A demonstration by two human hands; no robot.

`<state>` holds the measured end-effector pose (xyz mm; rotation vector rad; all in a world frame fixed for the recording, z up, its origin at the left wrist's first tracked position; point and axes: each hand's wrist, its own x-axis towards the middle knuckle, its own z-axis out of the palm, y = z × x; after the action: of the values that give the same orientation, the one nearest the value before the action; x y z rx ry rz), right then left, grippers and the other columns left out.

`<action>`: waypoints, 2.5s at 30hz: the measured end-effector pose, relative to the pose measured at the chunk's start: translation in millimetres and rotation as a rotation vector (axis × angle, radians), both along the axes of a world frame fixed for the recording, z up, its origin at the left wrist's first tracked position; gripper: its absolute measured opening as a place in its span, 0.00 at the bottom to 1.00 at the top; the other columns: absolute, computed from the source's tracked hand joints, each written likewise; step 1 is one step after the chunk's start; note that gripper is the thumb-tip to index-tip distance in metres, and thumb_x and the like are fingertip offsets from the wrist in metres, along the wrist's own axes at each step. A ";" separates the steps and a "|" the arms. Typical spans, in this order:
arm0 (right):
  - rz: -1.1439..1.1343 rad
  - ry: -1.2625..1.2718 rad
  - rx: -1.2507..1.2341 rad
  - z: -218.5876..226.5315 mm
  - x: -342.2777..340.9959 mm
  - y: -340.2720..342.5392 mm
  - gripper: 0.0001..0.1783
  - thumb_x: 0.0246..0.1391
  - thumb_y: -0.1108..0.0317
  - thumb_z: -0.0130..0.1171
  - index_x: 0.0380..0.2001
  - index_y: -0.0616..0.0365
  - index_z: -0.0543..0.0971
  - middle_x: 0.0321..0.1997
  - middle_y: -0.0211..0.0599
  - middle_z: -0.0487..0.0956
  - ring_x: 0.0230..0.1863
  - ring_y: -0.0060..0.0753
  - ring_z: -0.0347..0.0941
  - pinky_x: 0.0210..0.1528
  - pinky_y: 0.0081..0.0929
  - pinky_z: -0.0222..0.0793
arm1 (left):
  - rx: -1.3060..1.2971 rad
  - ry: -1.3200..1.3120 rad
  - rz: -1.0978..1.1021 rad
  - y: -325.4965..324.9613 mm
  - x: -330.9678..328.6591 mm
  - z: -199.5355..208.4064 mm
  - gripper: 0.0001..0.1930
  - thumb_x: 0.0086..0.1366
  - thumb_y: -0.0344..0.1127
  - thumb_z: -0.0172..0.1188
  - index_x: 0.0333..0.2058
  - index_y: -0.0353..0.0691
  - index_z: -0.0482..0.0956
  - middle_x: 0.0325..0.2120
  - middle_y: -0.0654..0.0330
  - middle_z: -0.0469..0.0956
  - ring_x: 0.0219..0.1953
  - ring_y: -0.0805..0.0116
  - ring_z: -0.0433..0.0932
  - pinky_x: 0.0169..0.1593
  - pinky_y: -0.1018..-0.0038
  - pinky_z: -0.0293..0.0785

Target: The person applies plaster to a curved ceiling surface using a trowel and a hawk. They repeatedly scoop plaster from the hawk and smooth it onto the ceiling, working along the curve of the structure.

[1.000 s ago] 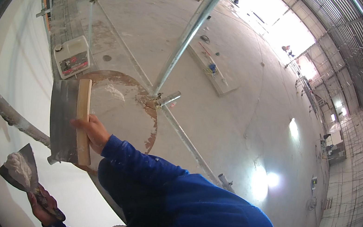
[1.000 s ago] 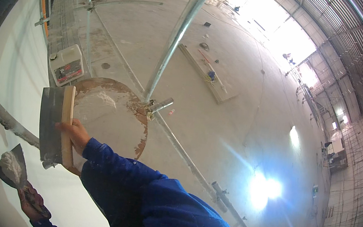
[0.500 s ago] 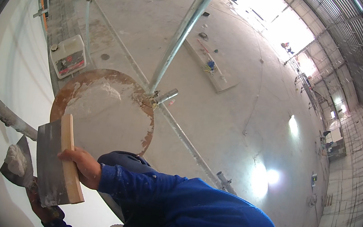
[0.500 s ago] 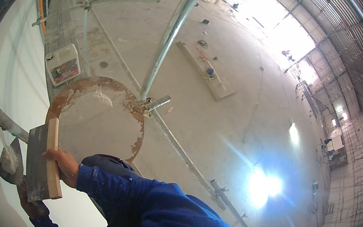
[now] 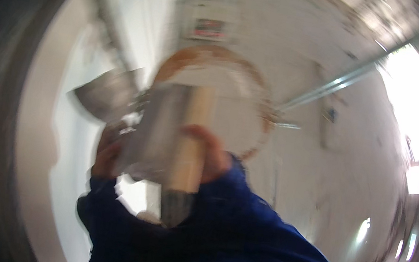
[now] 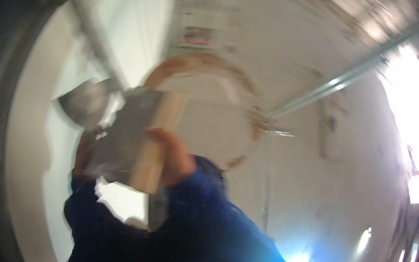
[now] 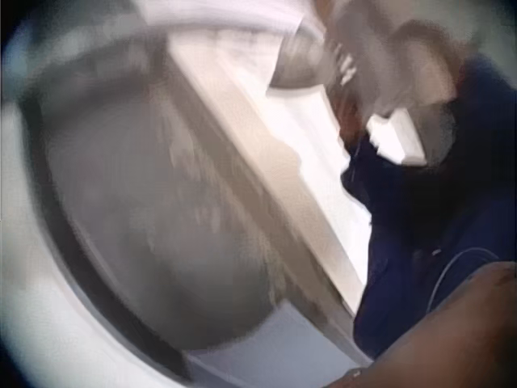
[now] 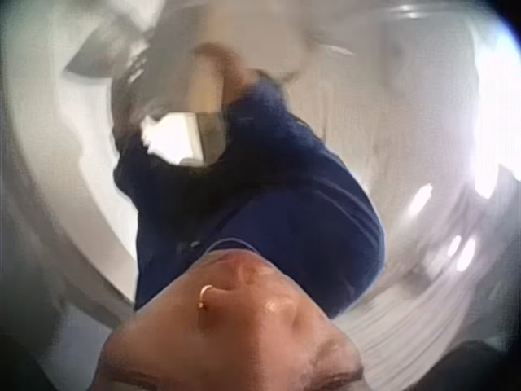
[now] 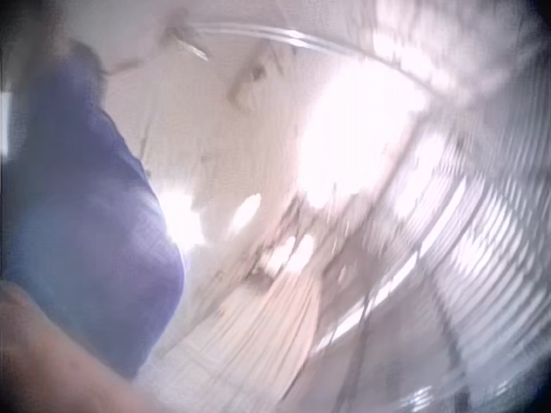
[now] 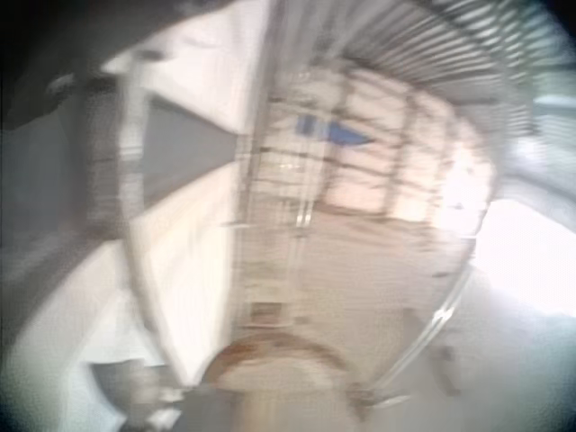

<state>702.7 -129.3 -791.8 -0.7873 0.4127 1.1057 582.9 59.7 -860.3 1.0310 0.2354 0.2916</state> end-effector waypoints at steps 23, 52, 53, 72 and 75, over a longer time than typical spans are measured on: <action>-0.035 -0.320 -0.048 20.7 -4.9 -23.9 0.31 0.31 0.65 0.48 0.45 0.65 0.64 0.36 0.46 0.71 0.35 0.43 0.70 0.38 0.37 0.70 | 0.996 0.082 0.031 -35.7 39.5 12.6 0.35 0.47 0.18 0.51 0.56 0.47 0.57 0.41 0.55 0.69 0.41 0.56 0.70 0.43 0.70 0.71; -0.270 -0.268 0.039 456.9 55.8 -200.6 0.24 0.27 0.75 0.49 0.37 0.65 0.69 0.36 0.40 0.73 0.38 0.38 0.70 0.41 0.33 0.68 | -0.248 0.352 -0.001 -150.2 -11.8 502.9 0.22 0.57 0.35 0.51 0.49 0.36 0.57 0.35 0.51 0.72 0.16 0.72 0.68 0.19 0.78 0.66; -0.300 -0.265 0.082 477.0 56.4 -199.9 0.24 0.28 0.76 0.48 0.37 0.64 0.69 0.36 0.40 0.73 0.40 0.38 0.70 0.42 0.34 0.67 | -0.253 0.333 -0.038 -143.9 -12.4 533.9 0.23 0.57 0.36 0.51 0.49 0.36 0.57 0.34 0.51 0.72 0.14 0.72 0.67 0.17 0.78 0.66; 0.305 -0.720 0.523 553.3 -143.7 -86.0 0.34 0.39 0.75 0.56 0.53 0.54 0.60 0.56 0.37 0.61 0.57 0.40 0.56 0.58 0.40 0.50 | -0.275 -0.003 -0.058 -202.1 -210.2 769.4 0.24 0.58 0.35 0.49 0.51 0.34 0.54 0.23 0.59 0.66 0.14 0.78 0.65 0.16 0.83 0.62; 0.584 -1.653 0.153 519.2 -169.2 -85.3 0.34 0.38 0.72 0.59 0.53 0.53 0.60 0.55 0.36 0.62 0.57 0.39 0.57 0.58 0.39 0.51 | -0.305 -0.031 0.008 -201.8 -266.4 778.3 0.25 0.57 0.35 0.50 0.51 0.34 0.53 0.23 0.59 0.66 0.14 0.78 0.65 0.14 0.84 0.61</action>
<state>533.5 -214.7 -272.6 -1.4304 -1.3332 0.6450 316.5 -142.1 -81.9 0.7234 0.2477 0.2690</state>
